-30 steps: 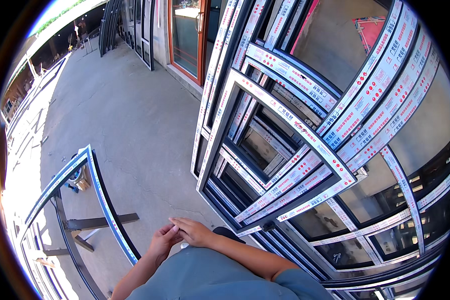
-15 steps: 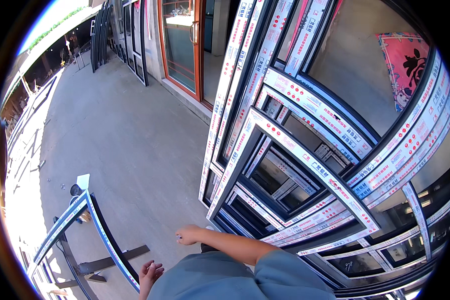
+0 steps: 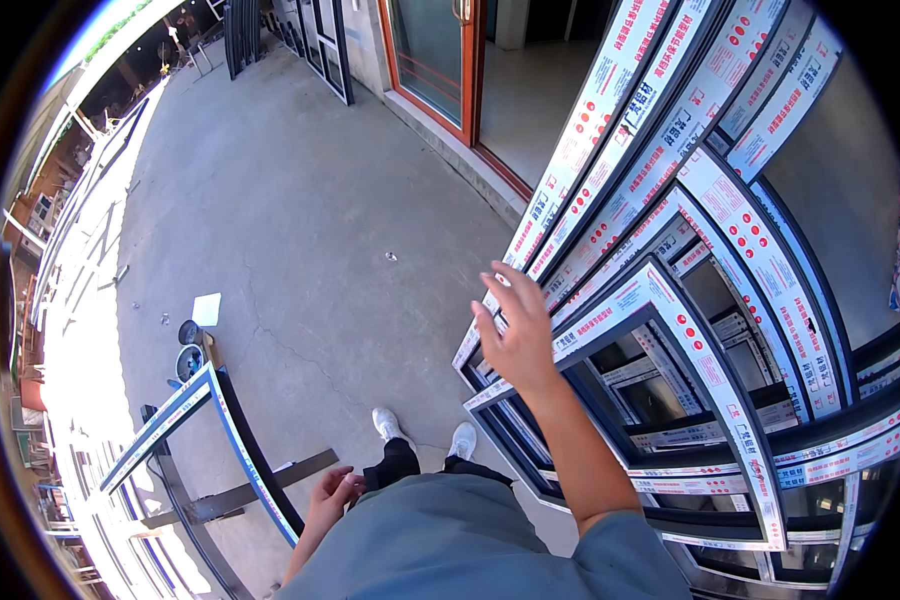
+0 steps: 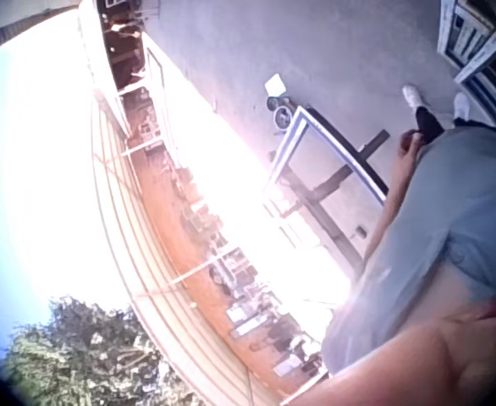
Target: The person selects a smaller window frame from a stack, places it onto a larger frame lying on sawhorses, and uses a screwdriver to secure the components together.
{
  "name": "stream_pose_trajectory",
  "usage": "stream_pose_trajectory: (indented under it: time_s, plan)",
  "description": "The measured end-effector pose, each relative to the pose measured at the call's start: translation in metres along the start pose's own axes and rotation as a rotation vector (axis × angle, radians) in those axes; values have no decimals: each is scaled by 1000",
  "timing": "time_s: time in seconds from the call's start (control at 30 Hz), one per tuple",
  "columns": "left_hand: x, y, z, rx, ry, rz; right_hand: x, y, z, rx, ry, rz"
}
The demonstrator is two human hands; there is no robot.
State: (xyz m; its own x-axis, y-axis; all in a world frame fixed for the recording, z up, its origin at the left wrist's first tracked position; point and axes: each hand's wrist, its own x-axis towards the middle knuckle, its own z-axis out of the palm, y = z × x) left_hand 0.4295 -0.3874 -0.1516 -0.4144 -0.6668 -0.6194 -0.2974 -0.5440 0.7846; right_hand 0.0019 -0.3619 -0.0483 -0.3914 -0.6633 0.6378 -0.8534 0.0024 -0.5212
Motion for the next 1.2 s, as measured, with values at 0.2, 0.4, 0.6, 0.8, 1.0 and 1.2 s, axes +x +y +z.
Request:
stream_pose_trajectory:
  time_s: [0.2,0.4,0.6,0.8,1.0,1.2]
  plan:
    - [87,56,3,216,-236,-2,5,-15,-193,-730,324,-44]
    - [182,113,26,447,-527,183,-31,0,-270,-818,111,967]
    - [218,169,39,498,-753,256,-5,-14,-254,-844,-103,1291]
    - [202,214,82,571,-986,367,-34,-79,-228,-838,-18,1123]
    - [118,309,159,557,-1143,764,-60,-149,-210,-671,-117,934]
    - [31,357,246,638,-1353,1181,-81,-182,-241,-199,-218,956]
